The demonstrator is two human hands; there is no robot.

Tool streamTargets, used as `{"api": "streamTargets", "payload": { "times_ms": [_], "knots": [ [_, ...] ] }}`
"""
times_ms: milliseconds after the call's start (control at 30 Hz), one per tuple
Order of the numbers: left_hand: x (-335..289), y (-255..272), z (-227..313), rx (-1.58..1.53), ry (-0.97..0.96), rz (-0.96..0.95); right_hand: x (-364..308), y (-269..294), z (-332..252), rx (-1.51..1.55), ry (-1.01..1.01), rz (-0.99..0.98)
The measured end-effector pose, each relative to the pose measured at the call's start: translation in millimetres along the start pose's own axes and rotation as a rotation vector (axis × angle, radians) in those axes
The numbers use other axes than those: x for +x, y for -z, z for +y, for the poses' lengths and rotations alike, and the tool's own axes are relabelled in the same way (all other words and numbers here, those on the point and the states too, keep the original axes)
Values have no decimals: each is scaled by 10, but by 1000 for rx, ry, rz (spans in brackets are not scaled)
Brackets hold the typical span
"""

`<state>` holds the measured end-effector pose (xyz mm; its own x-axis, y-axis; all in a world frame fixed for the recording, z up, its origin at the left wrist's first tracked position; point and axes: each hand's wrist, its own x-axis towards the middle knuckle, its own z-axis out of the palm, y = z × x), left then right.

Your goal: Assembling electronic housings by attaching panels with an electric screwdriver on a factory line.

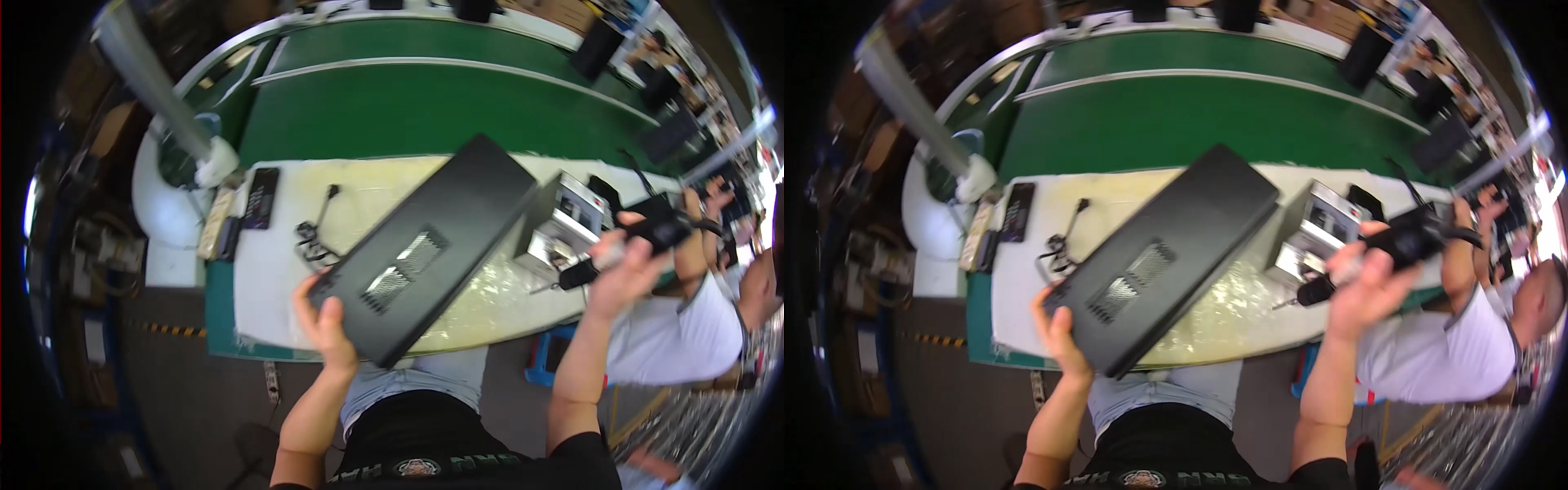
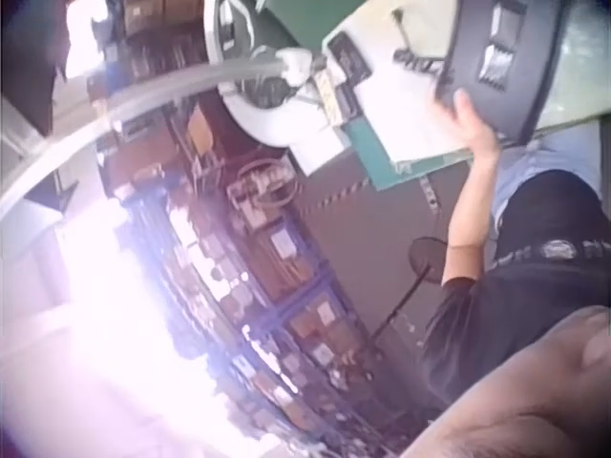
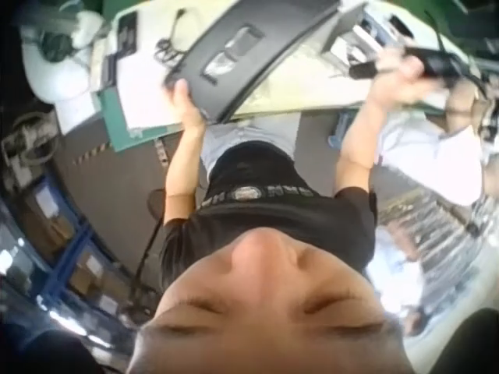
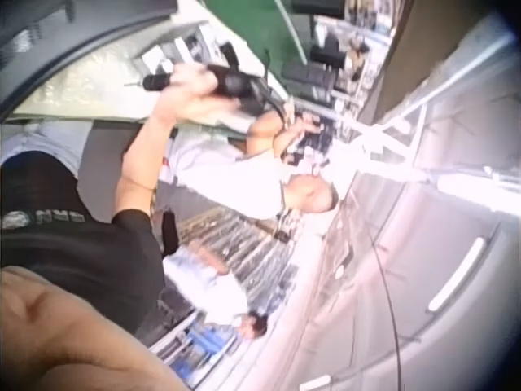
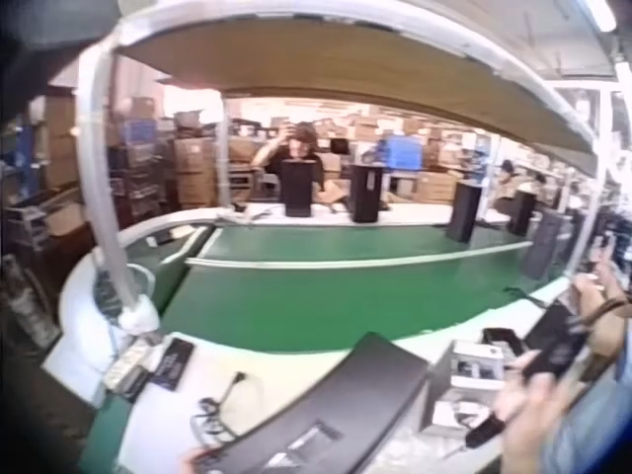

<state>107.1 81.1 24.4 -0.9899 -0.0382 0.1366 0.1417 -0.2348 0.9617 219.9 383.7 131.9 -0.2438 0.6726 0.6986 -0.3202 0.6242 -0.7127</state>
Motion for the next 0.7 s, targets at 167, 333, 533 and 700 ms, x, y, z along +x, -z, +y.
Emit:
{"api": "streamTargets", "payload": {
  "times_ms": [167,333,533,700],
  "knots": [
    [17,-27,-16,-94,-6,-17,61,-935,-1028,498,21,-88],
    [40,-29,-9,-130,-1,5,9,-1671,-1263,465,68,-647],
    [35,-61,20,-137,-8,-21,-321,-2249,-1222,678,213,-467],
    [25,-77,59,-151,23,-32,-360,-2349,-1172,732,177,-518]
  ]
}}
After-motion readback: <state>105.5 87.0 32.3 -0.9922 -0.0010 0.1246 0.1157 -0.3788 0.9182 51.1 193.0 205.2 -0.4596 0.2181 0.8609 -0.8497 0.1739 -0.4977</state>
